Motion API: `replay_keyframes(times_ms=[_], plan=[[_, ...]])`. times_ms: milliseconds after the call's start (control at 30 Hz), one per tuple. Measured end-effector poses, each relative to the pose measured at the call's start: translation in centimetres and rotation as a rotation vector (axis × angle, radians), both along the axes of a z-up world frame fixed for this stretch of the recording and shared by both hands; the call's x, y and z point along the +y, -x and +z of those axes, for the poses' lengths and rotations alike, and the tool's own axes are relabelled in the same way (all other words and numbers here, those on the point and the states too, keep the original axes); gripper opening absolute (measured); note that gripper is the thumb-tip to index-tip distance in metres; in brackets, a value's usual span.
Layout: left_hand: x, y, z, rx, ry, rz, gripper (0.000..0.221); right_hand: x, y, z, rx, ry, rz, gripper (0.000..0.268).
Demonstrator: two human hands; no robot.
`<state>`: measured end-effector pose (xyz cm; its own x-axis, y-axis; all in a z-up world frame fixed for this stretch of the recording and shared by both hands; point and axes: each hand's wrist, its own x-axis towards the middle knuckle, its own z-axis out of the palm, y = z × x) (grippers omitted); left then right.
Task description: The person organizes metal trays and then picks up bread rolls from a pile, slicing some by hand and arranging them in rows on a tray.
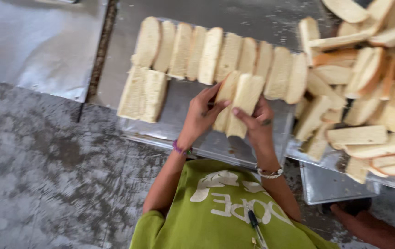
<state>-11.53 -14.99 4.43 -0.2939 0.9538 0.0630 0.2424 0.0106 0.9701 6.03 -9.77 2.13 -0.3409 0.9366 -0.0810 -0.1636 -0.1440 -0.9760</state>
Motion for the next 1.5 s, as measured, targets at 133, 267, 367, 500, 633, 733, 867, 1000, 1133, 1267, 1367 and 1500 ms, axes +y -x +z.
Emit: replay_keyframes(times_ms=[133, 267, 367, 500, 633, 733, 867, 1000, 1133, 1267, 1367, 1500], plan=[[-6.5, 9.2, -1.9, 0.621, -0.067, 0.182, 0.051, -5.3, 7.6, -4.2, -0.032, 0.142, 0.058, 0.052], [-6.5, 15.5, -4.3, 0.922, -0.084, -0.026, 0.055, -6.4, 12.3, -5.8, -0.108, 0.132, -0.016, 0.049], [-5.6, 16.3, -4.9, 0.950, -0.076, -0.242, 0.059, -6.6, 14.0, -6.2, -0.201, 0.073, -0.097, 0.047], [-6.2, 16.0, -4.3, 1.015, -0.057, -0.296, 0.061, -7.6, 14.4, -6.4, -0.728, -0.255, -0.208, 0.043], [-6.1, 15.9, -3.9, 1.092, -0.044, -0.306, 0.061, -8.2, 13.8, -5.6, -1.022, -0.237, -0.245, 0.036], [-6.0, 16.0, -3.7, 1.099, -0.057, -0.307, 0.060, -8.4, 12.4, -4.3, -0.770, -0.265, -0.393, 0.055], [-6.0, 16.0, -3.9, 1.113, -0.057, -0.312, 0.060, -7.8, 12.9, -5.0, -0.796, -0.183, -0.433, 0.052], [-6.1, 15.8, -4.3, 1.140, -0.033, -0.326, 0.060, -7.8, 14.4, -5.9, -0.971, -0.353, -0.428, 0.044], [-6.0, 15.7, -4.9, 1.196, -0.025, -0.336, 0.063, -7.5, 14.8, -5.0, -1.070, -0.385, -0.358, 0.044], [-5.0, 15.4, -2.8, 1.243, -0.109, -0.267, 0.069, -5.9, 8.4, -2.4, -0.761, -0.236, -0.396, 0.044], [-3.8, 11.5, 0.0, 0.938, -0.258, -0.243, 0.058, -3.7, -3.6, -1.6, -0.737, -0.278, -0.652, 0.025], [-0.1, -1.0, 0.2, 0.190, -0.332, -0.524, 0.035, 2.8, -18.0, -3.0, -1.002, -0.460, -0.798, 0.009]])
